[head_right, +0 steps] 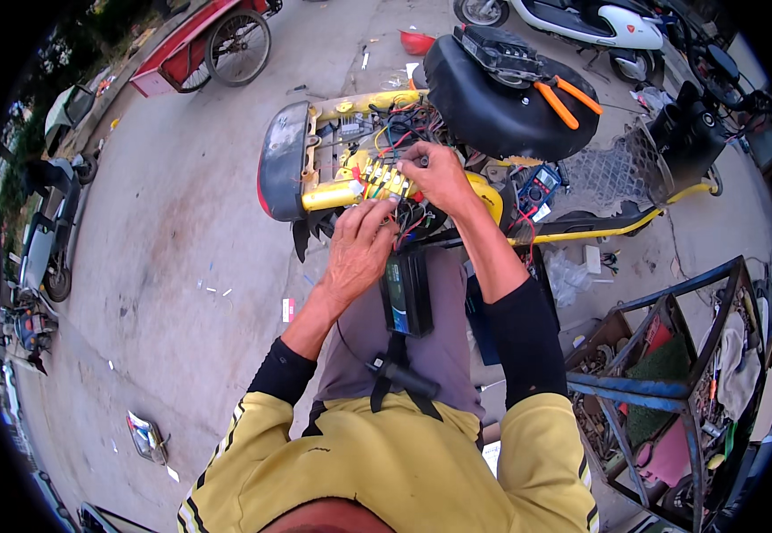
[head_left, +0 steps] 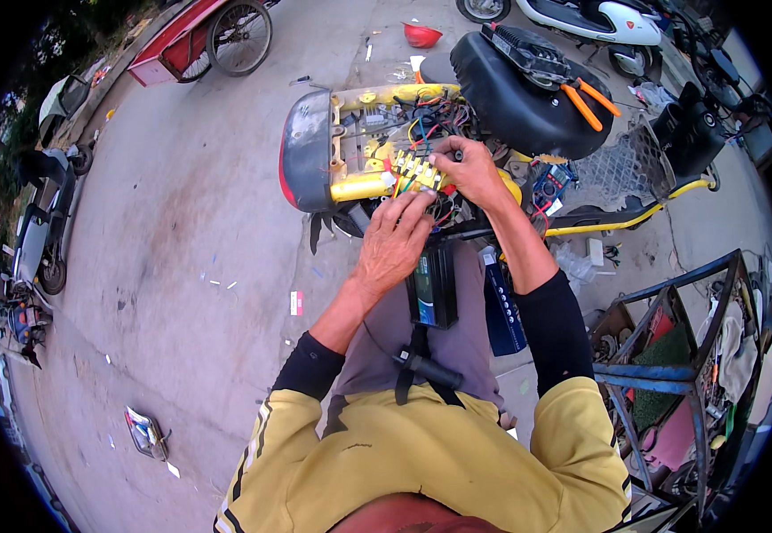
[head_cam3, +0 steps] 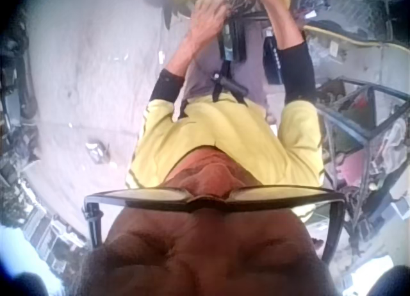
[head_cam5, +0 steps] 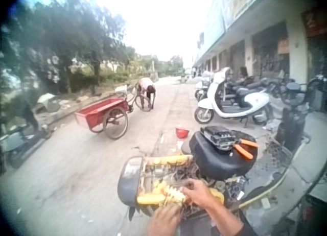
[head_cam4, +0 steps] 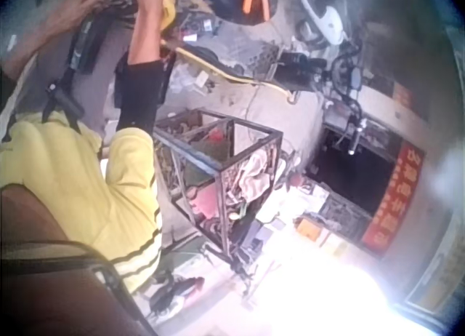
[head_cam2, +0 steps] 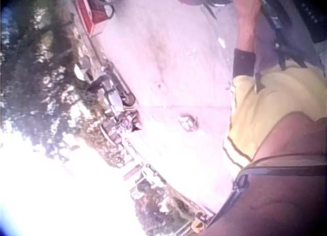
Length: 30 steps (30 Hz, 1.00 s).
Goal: The person repairs the electrical wiring of a yellow electric scooter. They use a screwdriver to tighten screws on a terminal block, connecting multiple colored wires. The person works continuously on the wiring harness throughout the clip.
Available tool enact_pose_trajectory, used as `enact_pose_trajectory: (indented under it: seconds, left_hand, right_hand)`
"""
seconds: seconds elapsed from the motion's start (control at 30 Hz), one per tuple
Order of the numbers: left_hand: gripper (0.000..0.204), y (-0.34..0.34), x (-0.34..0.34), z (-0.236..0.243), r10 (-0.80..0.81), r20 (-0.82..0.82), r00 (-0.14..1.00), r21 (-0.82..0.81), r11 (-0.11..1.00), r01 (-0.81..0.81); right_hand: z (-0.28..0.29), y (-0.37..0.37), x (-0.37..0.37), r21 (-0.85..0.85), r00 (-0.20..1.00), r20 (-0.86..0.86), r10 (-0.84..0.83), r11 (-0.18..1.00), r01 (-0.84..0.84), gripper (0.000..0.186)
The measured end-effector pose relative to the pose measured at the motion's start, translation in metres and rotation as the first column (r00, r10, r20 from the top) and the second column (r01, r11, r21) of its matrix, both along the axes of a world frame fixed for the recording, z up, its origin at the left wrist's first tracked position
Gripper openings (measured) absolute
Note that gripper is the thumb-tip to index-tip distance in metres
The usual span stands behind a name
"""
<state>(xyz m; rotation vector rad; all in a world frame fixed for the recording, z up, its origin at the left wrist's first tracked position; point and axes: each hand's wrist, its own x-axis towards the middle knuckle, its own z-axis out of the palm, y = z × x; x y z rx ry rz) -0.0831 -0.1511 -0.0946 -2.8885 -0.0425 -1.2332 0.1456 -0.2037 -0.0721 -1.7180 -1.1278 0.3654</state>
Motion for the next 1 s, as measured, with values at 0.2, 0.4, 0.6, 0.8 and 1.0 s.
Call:
enact_pose_trajectory:
  seconds: [0.2,0.4,0.6,0.8,1.0]
  left_hand:
    - [0.028,0.012,0.005,0.000,-0.194,0.023,0.981,-0.331,0.924,0.190]
    - [0.026,0.014,0.005,-0.010,-0.238,0.028,0.971,-0.391,0.891,0.230]
    - [0.015,0.006,0.006,-0.009,-0.037,-0.072,0.997,-0.694,0.720,-0.024]
    - [0.013,-0.001,0.022,-0.004,0.142,0.031,0.989,-0.674,0.734,-0.084]
    - [0.013,-0.014,0.041,0.004,0.261,0.045,0.964,-0.851,0.516,-0.100]
  right_hand:
    - [0.007,-0.003,-0.002,-0.060,1.000,-0.020,-0.007,0.998,0.006,0.026]
    - [0.001,-0.001,0.000,-0.033,1.000,-0.018,0.003,0.999,-0.004,0.027]
    - [0.000,0.000,0.002,-0.015,1.000,-0.018,0.011,1.000,-0.011,0.027]
    - [0.001,0.000,0.001,-0.032,1.000,-0.028,0.000,0.999,-0.001,0.028]
    - [-0.002,0.000,0.001,-0.019,1.000,-0.010,-0.011,1.000,0.011,0.029]
